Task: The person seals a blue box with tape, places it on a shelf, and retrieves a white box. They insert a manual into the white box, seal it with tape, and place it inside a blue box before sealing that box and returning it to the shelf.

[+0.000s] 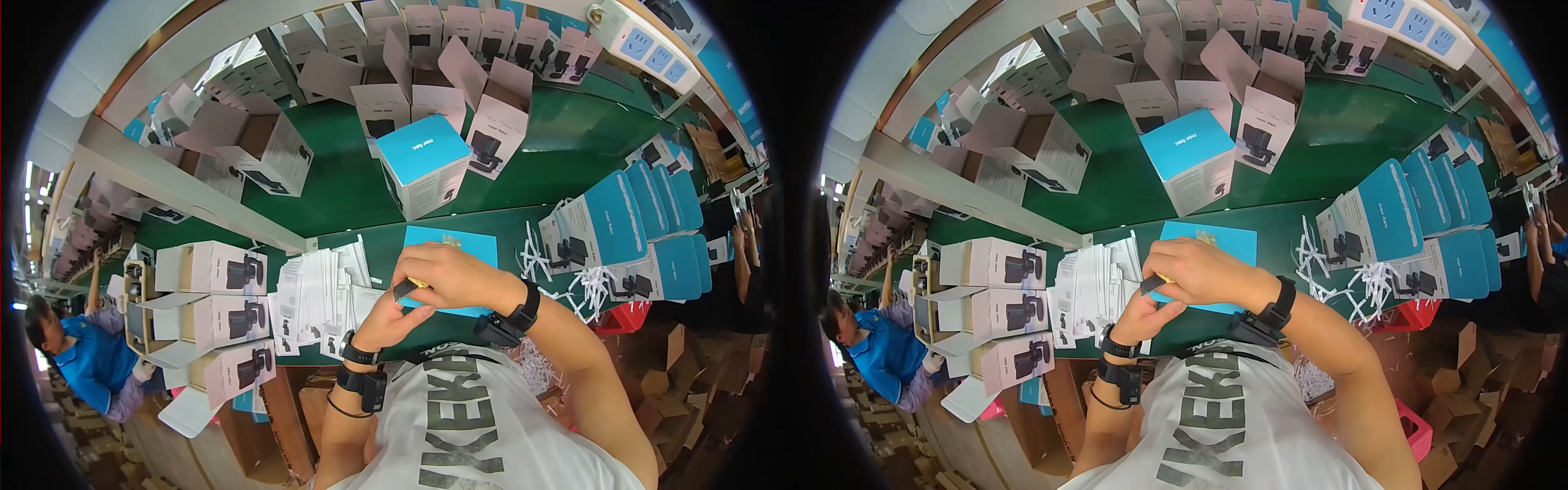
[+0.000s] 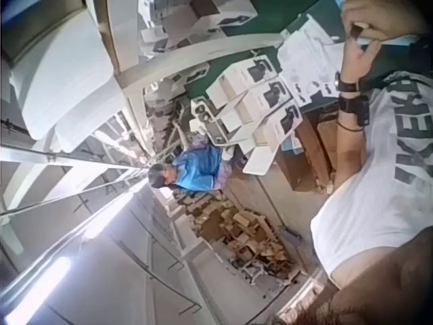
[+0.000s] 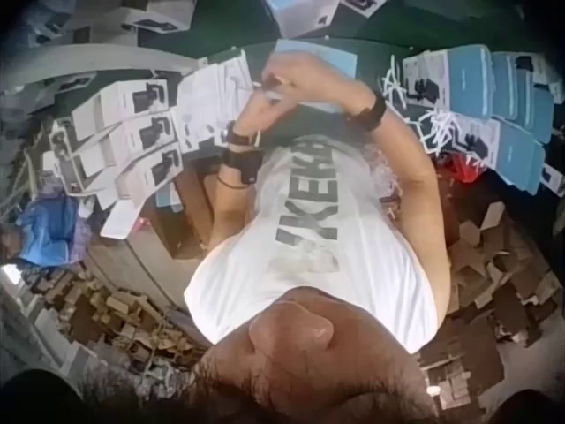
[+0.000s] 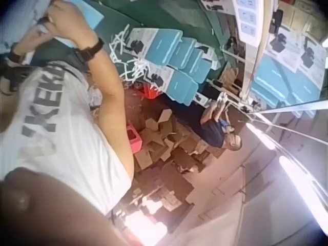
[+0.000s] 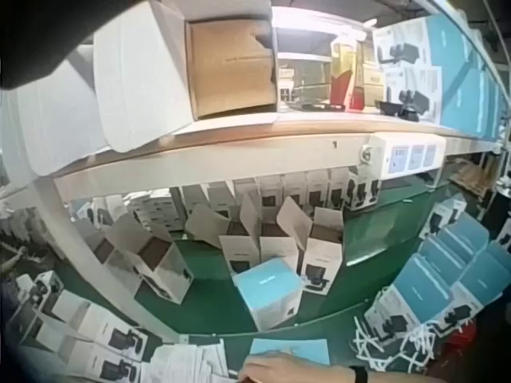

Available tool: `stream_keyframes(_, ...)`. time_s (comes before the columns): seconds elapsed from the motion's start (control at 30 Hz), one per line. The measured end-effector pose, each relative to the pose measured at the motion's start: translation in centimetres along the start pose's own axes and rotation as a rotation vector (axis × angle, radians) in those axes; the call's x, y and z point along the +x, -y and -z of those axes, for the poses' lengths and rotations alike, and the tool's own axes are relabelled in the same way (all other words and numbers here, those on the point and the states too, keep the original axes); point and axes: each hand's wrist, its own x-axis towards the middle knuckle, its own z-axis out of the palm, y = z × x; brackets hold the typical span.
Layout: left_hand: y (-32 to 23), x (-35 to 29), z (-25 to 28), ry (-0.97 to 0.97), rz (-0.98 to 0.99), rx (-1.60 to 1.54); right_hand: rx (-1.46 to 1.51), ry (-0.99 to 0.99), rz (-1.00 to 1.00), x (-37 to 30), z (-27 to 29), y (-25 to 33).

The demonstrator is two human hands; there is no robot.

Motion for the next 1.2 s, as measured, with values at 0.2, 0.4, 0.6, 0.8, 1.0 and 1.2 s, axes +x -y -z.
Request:
stream_keyframes(0.2,0.5,0.2,-1.6,-0.005,-0.011,-0.004,-0.035,0.001,0.004,-0.9,0.7,0.4)
stream_keyframes(0.4,1.4,-0.4,-1.1,-0.017,0.098,-0.016,0.199,-0.283,-0.044,-6.9,6.5,3.2)
stream_keyframes(0.6,0.9,1.6,-3.2,-0.369,-0.353,-0.061,-0.128,-0.569,-0.669,-21.0,10.6,5.2)
stream_keyframes(0.8,-1.3,1.8,-3.2,-0.273,-0.28,0.23,0.132,-0.572,-0.582,-15.7,0.4,5.4)
stream_keyframes(1.0,2.1,1.5,-4.6,-0.428,-0.41,0.605,-0.365,-0.745,-0.338,-15.8,-1.6,1.7)
stream_keyframes(1.2,3.3,0.7,-3.8,-0.385,-0.457,0.787,-0.34,-0.772,-0.367,-17.3,-4.3,1.6)
